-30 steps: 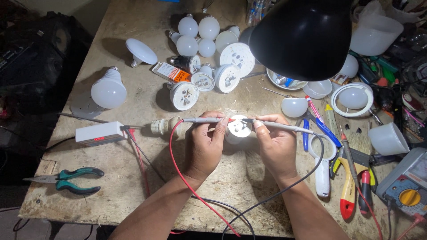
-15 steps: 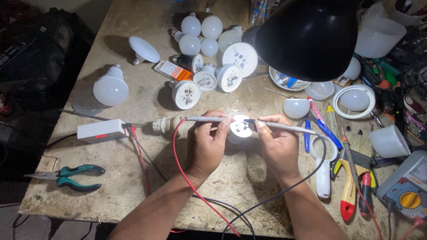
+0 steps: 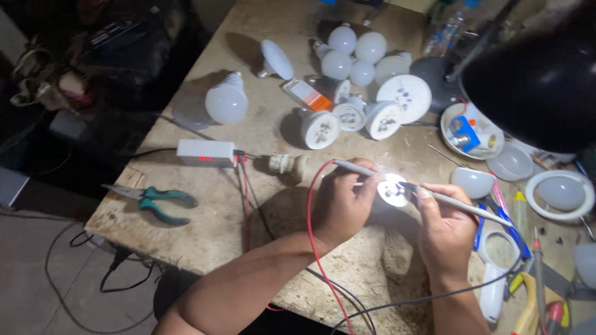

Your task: Testing and soldering LED bulb components at a repair workbench

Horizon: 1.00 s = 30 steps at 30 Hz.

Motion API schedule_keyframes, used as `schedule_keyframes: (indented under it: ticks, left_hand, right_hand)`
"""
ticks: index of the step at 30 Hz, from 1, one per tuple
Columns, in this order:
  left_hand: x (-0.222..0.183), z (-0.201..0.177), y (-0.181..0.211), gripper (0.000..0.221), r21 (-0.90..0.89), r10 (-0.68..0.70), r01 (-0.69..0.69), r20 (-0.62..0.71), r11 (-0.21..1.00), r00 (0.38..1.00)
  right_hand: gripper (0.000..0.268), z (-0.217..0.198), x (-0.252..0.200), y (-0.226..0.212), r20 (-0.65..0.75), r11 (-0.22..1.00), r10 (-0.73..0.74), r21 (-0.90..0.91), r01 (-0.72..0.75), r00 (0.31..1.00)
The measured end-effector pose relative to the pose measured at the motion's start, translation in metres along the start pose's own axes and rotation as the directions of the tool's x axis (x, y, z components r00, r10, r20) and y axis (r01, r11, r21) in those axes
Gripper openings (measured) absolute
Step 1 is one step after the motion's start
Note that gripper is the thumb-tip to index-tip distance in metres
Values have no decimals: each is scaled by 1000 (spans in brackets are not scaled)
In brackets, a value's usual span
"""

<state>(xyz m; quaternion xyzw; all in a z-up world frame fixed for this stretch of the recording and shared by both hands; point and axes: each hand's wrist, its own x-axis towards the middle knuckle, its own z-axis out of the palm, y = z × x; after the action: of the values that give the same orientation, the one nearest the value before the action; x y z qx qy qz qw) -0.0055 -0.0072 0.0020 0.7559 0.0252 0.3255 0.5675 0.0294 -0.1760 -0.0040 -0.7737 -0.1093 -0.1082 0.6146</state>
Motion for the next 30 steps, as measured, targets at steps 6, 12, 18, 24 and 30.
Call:
schedule_keyframes:
  ticks: [6, 12, 18, 24, 30]
  left_hand:
    - [1, -1, -2, 16, -42, 46, -45, 30, 998, 998]
    - [1, -1, -2, 14, -7, 70, -70, 30, 998, 997]
    - [2, -1, -4, 13, -17, 63, -63, 35, 998, 997]
    - [2, -3, -3, 13, -8, 54, -54, 30, 999, 998]
    - [4, -5, 1, 7, 9, 28, -29, 59, 1000, 998]
  right_hand:
    - [4, -1, 0, 2, -32, 993, -31, -116, 27, 999]
    - [4, -2, 0, 2, -45, 993, -17, -116, 12, 999]
    - [5, -2, 0, 3, -45, 994, -14, -110, 9, 999]
    - [6, -1, 0, 0, -35, 996, 10, -83, -12, 999]
    - [8, 5, 0, -1, -58, 1000, -2, -5, 2, 998]
